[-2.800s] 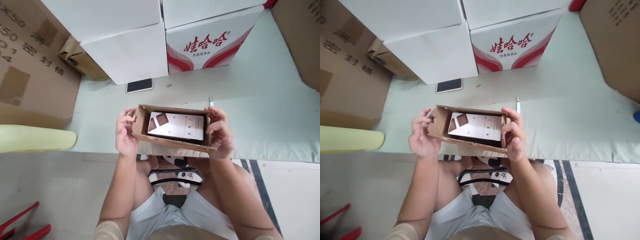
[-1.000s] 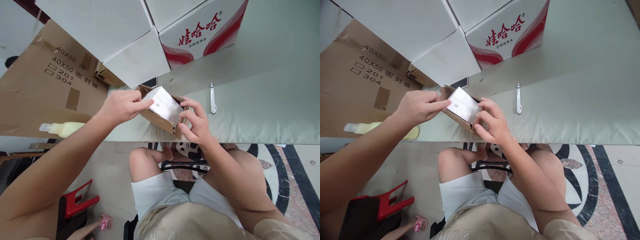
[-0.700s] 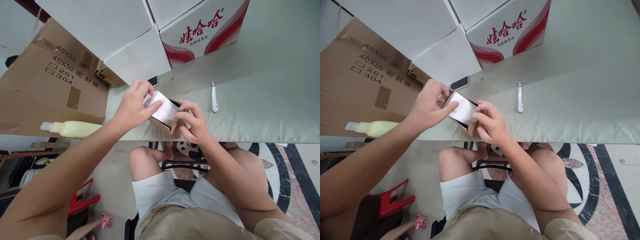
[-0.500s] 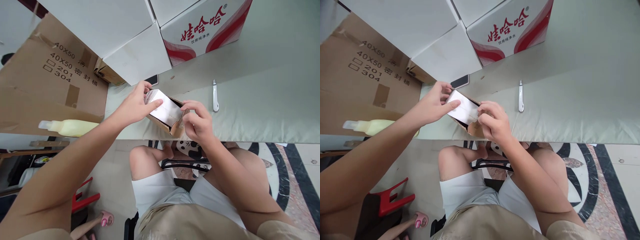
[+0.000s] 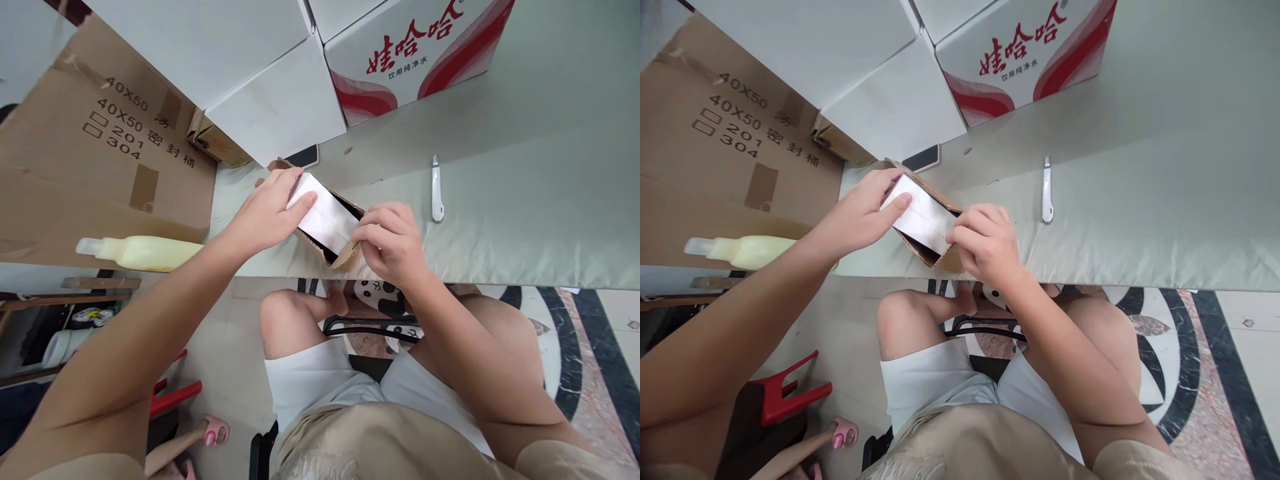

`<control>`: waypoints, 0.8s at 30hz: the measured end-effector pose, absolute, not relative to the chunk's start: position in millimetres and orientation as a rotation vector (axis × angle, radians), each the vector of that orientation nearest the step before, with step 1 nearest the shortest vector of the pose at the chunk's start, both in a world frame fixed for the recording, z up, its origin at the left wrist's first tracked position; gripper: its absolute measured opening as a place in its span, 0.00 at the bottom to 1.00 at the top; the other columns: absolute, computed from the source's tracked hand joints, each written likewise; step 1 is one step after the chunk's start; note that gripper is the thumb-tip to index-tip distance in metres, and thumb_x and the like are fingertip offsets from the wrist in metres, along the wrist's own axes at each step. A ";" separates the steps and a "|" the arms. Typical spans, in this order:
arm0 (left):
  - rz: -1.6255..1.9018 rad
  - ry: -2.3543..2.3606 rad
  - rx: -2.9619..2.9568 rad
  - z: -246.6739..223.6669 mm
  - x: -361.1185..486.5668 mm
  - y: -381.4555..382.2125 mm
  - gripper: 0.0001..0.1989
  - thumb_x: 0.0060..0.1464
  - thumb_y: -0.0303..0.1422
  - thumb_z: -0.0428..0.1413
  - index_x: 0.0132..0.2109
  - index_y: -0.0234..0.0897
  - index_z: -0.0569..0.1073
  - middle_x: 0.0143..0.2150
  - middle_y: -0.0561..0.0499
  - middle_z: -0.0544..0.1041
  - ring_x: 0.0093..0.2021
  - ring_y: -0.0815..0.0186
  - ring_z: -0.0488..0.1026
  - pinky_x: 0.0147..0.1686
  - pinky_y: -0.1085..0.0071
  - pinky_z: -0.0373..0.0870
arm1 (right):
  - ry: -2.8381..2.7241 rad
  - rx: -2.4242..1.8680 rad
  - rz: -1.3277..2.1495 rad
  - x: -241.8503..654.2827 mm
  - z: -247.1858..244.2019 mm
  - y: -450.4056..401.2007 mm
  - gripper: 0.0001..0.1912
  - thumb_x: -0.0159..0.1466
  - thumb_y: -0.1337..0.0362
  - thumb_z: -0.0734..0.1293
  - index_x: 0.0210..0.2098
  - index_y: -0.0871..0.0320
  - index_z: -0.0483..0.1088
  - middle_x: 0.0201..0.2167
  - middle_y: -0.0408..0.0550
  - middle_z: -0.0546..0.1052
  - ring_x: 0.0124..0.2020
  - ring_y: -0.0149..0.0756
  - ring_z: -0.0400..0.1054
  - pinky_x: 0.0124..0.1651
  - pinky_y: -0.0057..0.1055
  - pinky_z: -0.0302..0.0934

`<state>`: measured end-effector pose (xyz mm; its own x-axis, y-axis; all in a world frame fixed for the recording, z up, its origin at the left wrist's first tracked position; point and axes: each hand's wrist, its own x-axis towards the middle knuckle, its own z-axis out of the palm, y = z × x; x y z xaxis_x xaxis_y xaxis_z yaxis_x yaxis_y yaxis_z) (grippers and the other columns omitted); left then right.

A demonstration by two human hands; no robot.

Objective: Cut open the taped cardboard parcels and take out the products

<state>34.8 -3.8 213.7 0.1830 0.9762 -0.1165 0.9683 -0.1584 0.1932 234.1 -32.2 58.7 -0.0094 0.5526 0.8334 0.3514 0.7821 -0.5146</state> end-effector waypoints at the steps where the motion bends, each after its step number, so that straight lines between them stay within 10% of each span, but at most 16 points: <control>1: 0.039 1.858 2.241 213.7 37.4 -3.7 0.31 0.65 0.51 0.51 0.69 0.43 0.68 0.67 0.41 0.72 0.66 0.45 0.68 0.66 0.43 0.66 | -1.638 -0.752 0.155 234.3 60.4 -32.6 0.17 0.64 0.79 0.61 0.30 0.51 0.73 0.31 0.41 0.77 0.43 0.36 0.73 0.45 0.40 0.59; 16: 0.264 2.106 1.982 236.3 -5.8 5.0 0.30 0.62 0.51 0.59 0.67 0.50 0.68 0.58 0.48 0.78 0.48 0.55 0.77 0.50 0.54 0.75 | -1.531 -0.691 0.162 248.8 65.9 -34.4 0.13 0.47 0.80 0.59 0.25 0.55 0.59 0.21 0.35 0.69 0.24 0.29 0.64 0.37 0.39 0.50; 24: -0.100 2.066 2.194 240.3 62.1 -15.5 0.29 0.58 0.59 0.55 0.54 0.42 0.78 0.57 0.43 0.79 0.63 0.43 0.71 0.62 0.46 0.69 | -1.600 -0.704 0.204 254.1 65.6 -35.9 0.14 0.46 0.80 0.58 0.26 0.54 0.58 0.22 0.37 0.68 0.25 0.31 0.66 0.34 0.36 0.53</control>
